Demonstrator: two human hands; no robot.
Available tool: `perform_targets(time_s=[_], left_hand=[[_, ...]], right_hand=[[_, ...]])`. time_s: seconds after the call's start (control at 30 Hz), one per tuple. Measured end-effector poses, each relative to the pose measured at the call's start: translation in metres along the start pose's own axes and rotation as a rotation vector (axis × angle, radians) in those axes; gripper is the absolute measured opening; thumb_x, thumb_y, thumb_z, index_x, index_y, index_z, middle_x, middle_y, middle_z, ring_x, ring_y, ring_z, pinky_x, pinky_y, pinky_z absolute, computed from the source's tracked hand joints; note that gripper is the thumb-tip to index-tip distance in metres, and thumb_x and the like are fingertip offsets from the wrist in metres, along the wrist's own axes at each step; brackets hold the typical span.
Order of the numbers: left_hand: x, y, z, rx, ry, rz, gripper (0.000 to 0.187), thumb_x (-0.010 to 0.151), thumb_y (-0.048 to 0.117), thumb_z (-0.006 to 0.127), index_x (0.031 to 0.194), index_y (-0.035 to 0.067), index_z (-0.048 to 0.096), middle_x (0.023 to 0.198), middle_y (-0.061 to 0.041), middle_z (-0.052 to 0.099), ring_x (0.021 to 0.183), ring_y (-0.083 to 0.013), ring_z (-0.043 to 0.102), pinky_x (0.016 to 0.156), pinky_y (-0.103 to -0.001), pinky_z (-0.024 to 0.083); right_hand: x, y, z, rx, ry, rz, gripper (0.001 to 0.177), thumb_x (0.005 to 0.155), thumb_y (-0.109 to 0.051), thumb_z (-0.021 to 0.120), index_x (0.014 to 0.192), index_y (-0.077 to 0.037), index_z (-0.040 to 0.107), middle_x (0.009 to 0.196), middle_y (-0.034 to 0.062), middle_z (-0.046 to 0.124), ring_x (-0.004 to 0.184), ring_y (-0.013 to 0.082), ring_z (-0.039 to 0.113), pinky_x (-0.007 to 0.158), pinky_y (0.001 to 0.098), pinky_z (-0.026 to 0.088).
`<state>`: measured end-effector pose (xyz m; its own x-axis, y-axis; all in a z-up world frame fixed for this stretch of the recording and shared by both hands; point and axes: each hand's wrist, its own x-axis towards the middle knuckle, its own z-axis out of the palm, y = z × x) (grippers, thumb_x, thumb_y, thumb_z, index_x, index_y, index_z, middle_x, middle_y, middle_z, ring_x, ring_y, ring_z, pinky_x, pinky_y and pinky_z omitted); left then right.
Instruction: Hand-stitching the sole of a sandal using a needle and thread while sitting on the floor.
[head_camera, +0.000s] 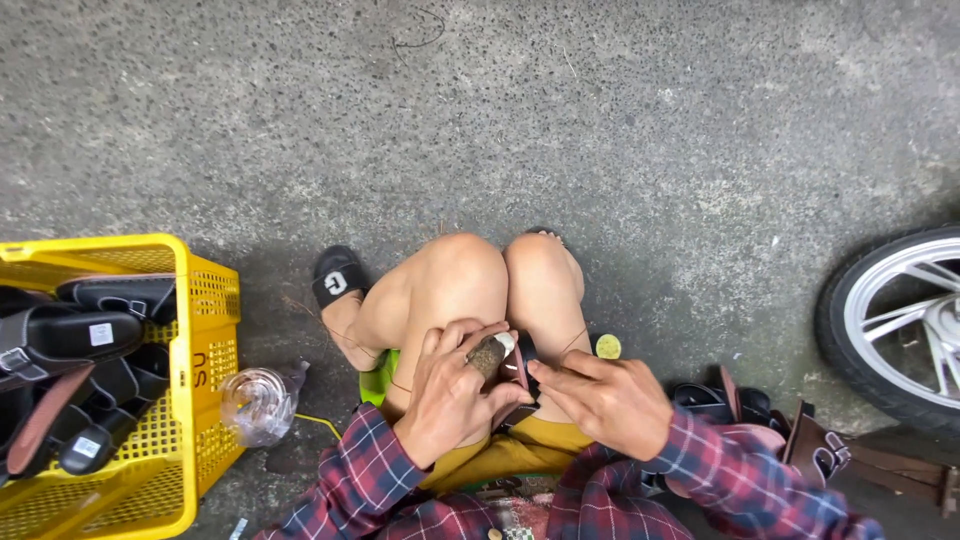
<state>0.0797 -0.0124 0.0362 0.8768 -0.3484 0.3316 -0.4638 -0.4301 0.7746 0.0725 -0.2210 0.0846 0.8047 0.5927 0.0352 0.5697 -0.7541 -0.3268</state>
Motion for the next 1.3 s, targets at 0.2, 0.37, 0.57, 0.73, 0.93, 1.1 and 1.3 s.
perform_targets(time_s=[0.2,0.37,0.57,0.73,0.93,1.1,1.3], left_hand=[[-0.022,0.005,-0.004,0.015,0.021,-0.123,0.061,0.071,0.037,0.075,0.117,0.0,0.062,0.114,-0.017,0.06,0.101,-0.0298,0.054,0.088,-0.039,0.039],[-0.045,0.009,-0.013,-0.269,-0.096,-0.306,0.011,0.076,0.011,0.066,0.084,0.006,0.072,0.08,-0.003,0.074,0.084,-0.0212,0.067,0.084,-0.032,0.049],[-0.031,0.013,-0.018,-1.021,-0.062,-0.378,0.017,0.088,-0.002,0.055,0.101,-0.003,0.066,0.109,-0.011,0.067,0.095,-0.0179,0.064,0.086,-0.028,0.054],[-0.013,0.008,-0.013,-0.311,0.029,-0.161,0.019,0.075,-0.001,0.062,0.092,0.001,0.069,0.09,-0.008,0.066,0.074,-0.02,0.063,0.066,-0.027,0.05],[-0.019,0.002,-0.01,-0.386,-0.15,-0.369,0.019,0.074,0.001,0.062,0.093,0.001,0.059,0.071,-0.005,0.07,0.056,-0.0186,0.064,0.053,-0.027,0.052],[-0.013,0.004,-0.017,-0.383,-0.141,-0.415,0.016,0.076,0.0,0.065,0.092,-0.002,0.062,0.072,-0.003,0.071,0.057,-0.013,0.064,0.055,-0.025,0.053],[-0.021,-0.034,-0.006,0.323,-0.075,-0.012,0.006,0.065,0.002,0.061,0.061,0.004,0.065,0.062,-0.007,0.064,0.051,-0.0175,0.058,0.044,-0.029,0.047]], right_hand=[[0.0,-0.01,0.005,0.178,0.12,0.118,0.021,0.076,-0.014,0.069,0.096,-0.012,0.074,0.081,-0.0012,0.065,0.046,0.0151,0.055,0.043,0.0283,0.045],[-0.01,-0.001,0.01,0.048,0.156,0.008,0.029,0.073,-0.011,0.07,0.101,-0.015,0.073,0.085,0.0005,0.062,0.05,0.0152,0.056,0.043,0.0288,0.045],[-0.008,0.0,0.017,-0.027,0.246,-0.094,0.033,0.069,-0.008,0.07,0.102,-0.013,0.072,0.09,0.0017,0.06,0.056,0.0147,0.056,0.05,0.0283,0.047],[-0.012,0.005,0.025,-0.031,0.268,-0.126,0.039,0.067,-0.008,0.071,0.104,-0.015,0.071,0.093,0.003,0.059,0.06,0.0143,0.057,0.052,0.0278,0.048],[-0.008,0.007,0.019,0.003,0.206,-0.152,0.04,0.07,-0.007,0.068,0.109,-0.014,0.069,0.085,0.0016,0.055,0.054,0.0142,0.054,0.048,0.0287,0.046],[-0.018,0.032,-0.013,-0.237,-0.018,-0.3,0.047,0.076,-0.008,0.053,0.123,-0.013,0.06,0.104,-0.0014,0.068,0.066,0.0076,0.057,0.03,0.0225,0.042],[-0.044,0.034,-0.004,-0.052,-0.148,0.011,0.041,0.088,-0.026,0.046,0.126,-0.036,0.055,0.077,-0.0014,0.069,0.023,0.0133,0.043,0.02,0.0268,0.035]])
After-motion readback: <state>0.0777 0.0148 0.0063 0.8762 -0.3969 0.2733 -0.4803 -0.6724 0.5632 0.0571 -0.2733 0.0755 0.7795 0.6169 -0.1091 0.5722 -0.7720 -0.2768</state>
